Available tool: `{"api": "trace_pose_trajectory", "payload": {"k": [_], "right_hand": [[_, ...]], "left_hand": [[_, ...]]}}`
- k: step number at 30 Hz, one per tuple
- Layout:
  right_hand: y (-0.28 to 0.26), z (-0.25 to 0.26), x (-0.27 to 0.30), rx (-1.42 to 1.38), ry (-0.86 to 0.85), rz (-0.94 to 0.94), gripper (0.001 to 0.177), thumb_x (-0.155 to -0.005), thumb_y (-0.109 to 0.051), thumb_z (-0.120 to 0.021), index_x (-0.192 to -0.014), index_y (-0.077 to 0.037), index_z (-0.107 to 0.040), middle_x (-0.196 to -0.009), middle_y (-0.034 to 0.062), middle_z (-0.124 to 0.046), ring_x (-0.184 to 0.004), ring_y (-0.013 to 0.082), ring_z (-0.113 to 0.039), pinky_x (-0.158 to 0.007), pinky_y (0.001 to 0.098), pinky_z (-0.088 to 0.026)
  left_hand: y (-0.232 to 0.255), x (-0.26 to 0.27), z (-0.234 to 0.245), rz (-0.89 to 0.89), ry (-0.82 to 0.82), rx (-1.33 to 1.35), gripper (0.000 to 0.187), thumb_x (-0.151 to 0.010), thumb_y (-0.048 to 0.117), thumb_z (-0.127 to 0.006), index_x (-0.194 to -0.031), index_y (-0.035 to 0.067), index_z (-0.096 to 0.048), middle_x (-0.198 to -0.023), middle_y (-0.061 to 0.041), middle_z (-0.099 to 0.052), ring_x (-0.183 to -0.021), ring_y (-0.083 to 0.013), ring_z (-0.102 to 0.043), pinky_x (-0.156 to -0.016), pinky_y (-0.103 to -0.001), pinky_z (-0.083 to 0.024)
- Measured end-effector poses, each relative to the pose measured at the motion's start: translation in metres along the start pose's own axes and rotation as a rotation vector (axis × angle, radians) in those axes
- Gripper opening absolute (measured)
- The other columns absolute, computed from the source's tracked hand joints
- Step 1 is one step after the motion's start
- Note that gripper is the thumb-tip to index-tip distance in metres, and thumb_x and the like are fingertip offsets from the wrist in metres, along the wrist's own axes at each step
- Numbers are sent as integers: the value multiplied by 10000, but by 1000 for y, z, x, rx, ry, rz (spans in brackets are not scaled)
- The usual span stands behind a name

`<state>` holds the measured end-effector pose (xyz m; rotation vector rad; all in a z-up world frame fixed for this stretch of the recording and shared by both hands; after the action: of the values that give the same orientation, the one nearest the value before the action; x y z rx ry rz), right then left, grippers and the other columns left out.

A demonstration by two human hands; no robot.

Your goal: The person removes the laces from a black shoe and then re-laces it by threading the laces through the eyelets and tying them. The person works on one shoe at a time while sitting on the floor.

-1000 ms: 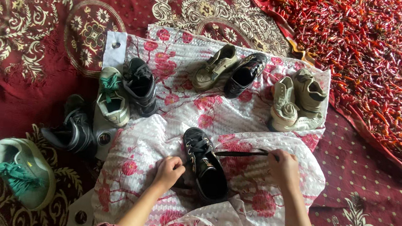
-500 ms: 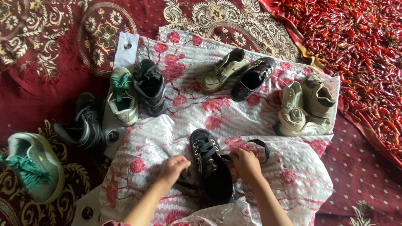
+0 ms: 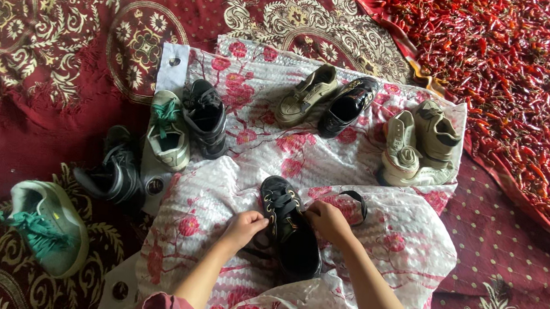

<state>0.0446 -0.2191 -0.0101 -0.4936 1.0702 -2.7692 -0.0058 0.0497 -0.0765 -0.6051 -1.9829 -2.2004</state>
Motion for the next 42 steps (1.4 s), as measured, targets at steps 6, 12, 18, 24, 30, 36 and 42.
{"api": "trace_pose_trajectory", "payload": {"k": [6,12,18,24,30,36,42], "right_hand": [[31,-10,0,-62,24,-95,209,-849,-192,-729,-953,-11,-724,-787,152,-740,-725,255,-705,-710,377,-541],[22,-5,11,-237,-11,-63,172,-866,-163,-716,-961,-20,-707,-813,151,-750,-740,255,-676,-690,378,-540],[-24,24,45,130,229,156,164,-816,-108,-692,-975,-80,-722,-993,107,-705,-934,350,-669,-747,440,-534],[-44,35,55,328,354,267,153,-760,-130,-721,-887,-88,-648,-964,109,-636,-985,355,-612,-828,470,-500],[-45,24,49,262,287,279,300,-691,-90,-730,-989,-102,-695,-997,137,-637,-980,383,-594,-823,469,-490],[-41,22,38,76,190,130,181,-812,-97,-670,-992,-112,-689,-1094,110,-684,-960,375,-678,-786,443,-538],[14,61,46,-570,245,-520,326,-920,-41,-555,-1188,-178,-679,-896,101,-704,-751,295,-650,-622,487,-547]], "left_hand": [[-13,-2,2,-48,-46,207,167,-921,177,-683,-825,41,-696,-711,73,-590,-670,-31,-476,-625,-235,-405],[-17,-2,3,4,-46,232,163,-923,170,-673,-810,52,-688,-703,74,-569,-676,-30,-469,-637,-228,-397],[-17,-1,4,12,-47,228,167,-907,184,-648,-790,66,-671,-713,70,-571,-700,-31,-488,-672,-222,-411],[-21,-1,7,16,-58,247,160,-907,185,-630,-800,68,-653,-735,67,-586,-711,-30,-497,-676,-221,-409],[-23,-3,4,-15,-52,222,174,-917,176,-635,-777,72,-638,-701,67,-531,-663,-32,-439,-614,-229,-366],[-12,6,10,50,-34,239,191,-933,204,-632,-791,76,-628,-698,87,-544,-667,-17,-454,-623,-226,-380],[-7,6,18,25,-63,323,130,-828,98,-554,-861,63,-674,-743,-26,-723,-684,-85,-617,-687,-222,-470]]}}
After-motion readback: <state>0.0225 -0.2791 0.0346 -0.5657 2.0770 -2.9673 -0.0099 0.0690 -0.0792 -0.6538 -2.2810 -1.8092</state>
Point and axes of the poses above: each hand's wrist, its own x-axis away from the middle knuckle, its own z-axis out of the back of the hand, y = z × x, the point moved 1 cm from there along -x, towards the middle knuckle
